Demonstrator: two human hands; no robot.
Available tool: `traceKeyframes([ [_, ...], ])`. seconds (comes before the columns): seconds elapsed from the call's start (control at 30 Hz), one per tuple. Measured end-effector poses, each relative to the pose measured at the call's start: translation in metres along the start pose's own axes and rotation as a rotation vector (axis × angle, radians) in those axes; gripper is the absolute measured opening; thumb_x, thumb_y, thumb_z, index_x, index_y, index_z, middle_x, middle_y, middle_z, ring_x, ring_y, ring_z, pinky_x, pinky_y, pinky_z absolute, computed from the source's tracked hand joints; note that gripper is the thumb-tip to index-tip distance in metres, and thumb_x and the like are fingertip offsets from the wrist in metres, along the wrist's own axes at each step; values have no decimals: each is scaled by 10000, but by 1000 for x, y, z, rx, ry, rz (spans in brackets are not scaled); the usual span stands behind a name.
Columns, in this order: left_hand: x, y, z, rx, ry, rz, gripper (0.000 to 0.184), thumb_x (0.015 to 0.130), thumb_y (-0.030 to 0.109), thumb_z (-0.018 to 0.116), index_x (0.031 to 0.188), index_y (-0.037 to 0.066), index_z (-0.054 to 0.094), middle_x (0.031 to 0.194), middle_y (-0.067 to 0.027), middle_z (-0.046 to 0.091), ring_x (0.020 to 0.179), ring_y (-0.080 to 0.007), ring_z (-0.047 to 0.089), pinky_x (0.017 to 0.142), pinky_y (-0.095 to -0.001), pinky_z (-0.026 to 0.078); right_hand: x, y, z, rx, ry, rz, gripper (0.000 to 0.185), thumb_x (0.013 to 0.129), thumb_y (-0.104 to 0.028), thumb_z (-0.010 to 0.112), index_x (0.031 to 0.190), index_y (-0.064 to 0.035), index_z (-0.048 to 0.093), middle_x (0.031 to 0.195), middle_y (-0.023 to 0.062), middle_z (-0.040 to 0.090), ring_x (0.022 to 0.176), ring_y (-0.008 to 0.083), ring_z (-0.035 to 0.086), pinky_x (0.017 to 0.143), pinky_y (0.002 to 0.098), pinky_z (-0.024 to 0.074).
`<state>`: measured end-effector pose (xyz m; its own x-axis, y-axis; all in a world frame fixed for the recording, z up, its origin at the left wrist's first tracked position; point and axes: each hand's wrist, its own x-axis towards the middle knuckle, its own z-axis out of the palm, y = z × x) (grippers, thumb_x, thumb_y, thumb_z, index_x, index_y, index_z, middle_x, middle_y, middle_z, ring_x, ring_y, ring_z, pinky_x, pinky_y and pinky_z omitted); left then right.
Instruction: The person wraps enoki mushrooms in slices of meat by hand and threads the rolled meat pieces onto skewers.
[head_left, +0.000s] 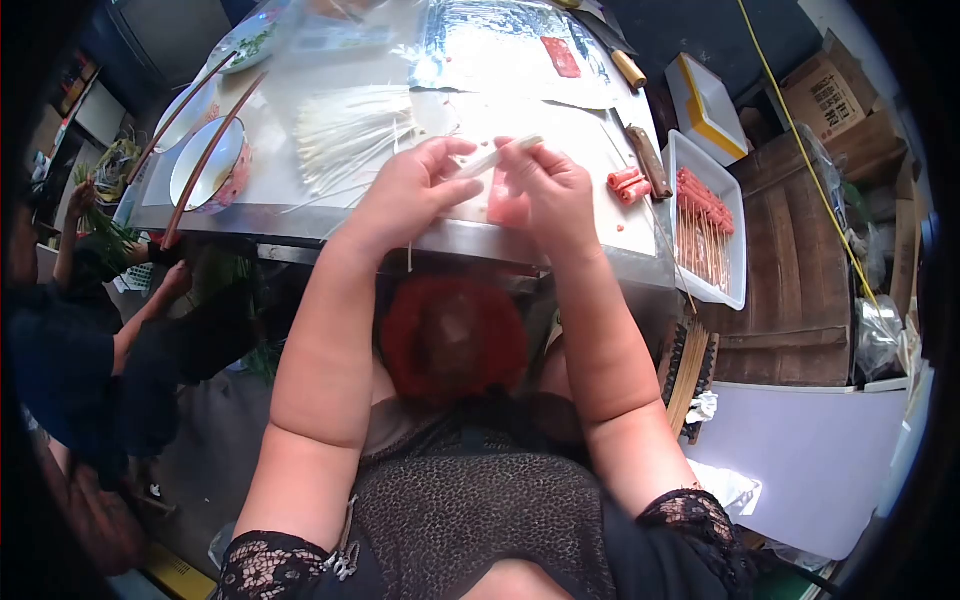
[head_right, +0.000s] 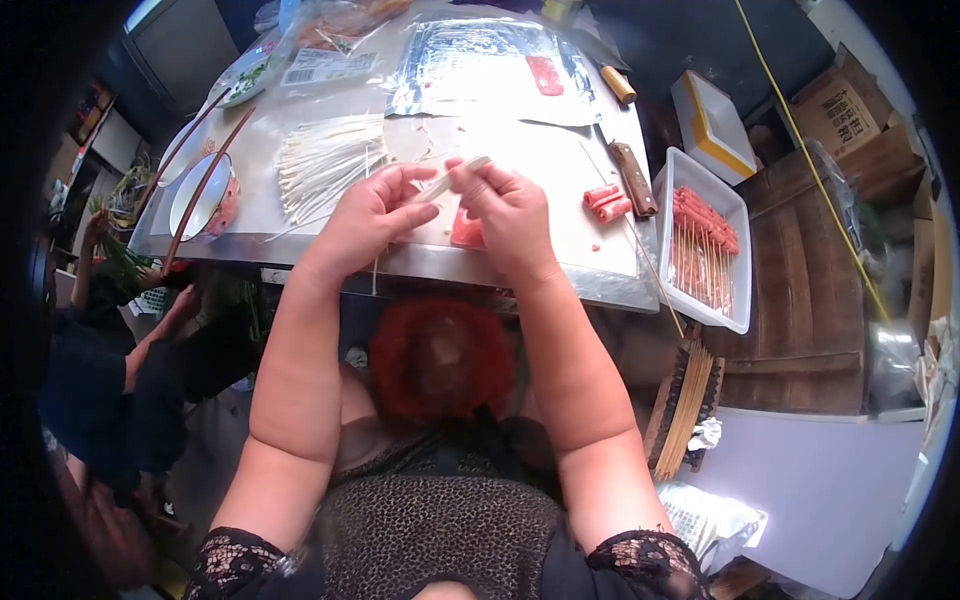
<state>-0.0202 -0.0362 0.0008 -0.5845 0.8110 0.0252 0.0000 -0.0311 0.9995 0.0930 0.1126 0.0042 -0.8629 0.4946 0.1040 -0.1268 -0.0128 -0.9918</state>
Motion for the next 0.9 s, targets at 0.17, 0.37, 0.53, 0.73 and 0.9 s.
traceKeyframes([
  [0.17, -9, 0, -33, 800, 232, 165, 334, 839, 53, 708, 1164, -3, 658, 915, -3, 637, 765, -76, 564, 721, -233, 492, 9, 8, -25, 403, 79, -150, 273, 956, -163, 662, 1114, 58, 681, 851, 37, 651, 717, 87, 530, 668, 226, 449],
  [0.37, -16, 11, -5, 153, 242, 352, 225, 947, 114, 658, 1136, -4, 690, 1044, -26, 690, 931, -68, 604, 781, -219, 486, -12, -8, -18, 229, -98, -80, 255, 948, -187, 674, 1061, 38, 712, 797, 3, 635, 677, 69, 523, 615, 215, 433],
  [0.53, -20, 11, 16, 109, -29, 113, 198, 932, 146, 686, 1036, -17, 733, 919, -15, 706, 840, -50, 613, 747, -208, 492, -19, -6, -12, 23, -106, -69, 227, 926, -204, 705, 1014, 3, 739, 761, -39, 620, 656, 33, 493, 578, 194, 403],
  [0.73, -20, 15, 16, 148, -27, 83, 207, 933, 163, 687, 1016, -20, 737, 892, -11, 707, 817, -49, 614, 733, -210, 497, -21, -3, -25, -73, -97, -21, 183, 915, -192, 715, 944, -14, 741, 739, -51, 609, 647, 19, 471, 575, 185, 386],
  [0.9, -17, 8, 15, 141, -43, 115, 213, 935, 176, 685, 1003, -19, 738, 874, -6, 702, 807, -47, 611, 727, -208, 497, -22, -7, -27, -61, -146, 29, 191, 910, -217, 725, 883, -29, 730, 698, -54, 597, 627, 19, 479, 554, 188, 389],
])
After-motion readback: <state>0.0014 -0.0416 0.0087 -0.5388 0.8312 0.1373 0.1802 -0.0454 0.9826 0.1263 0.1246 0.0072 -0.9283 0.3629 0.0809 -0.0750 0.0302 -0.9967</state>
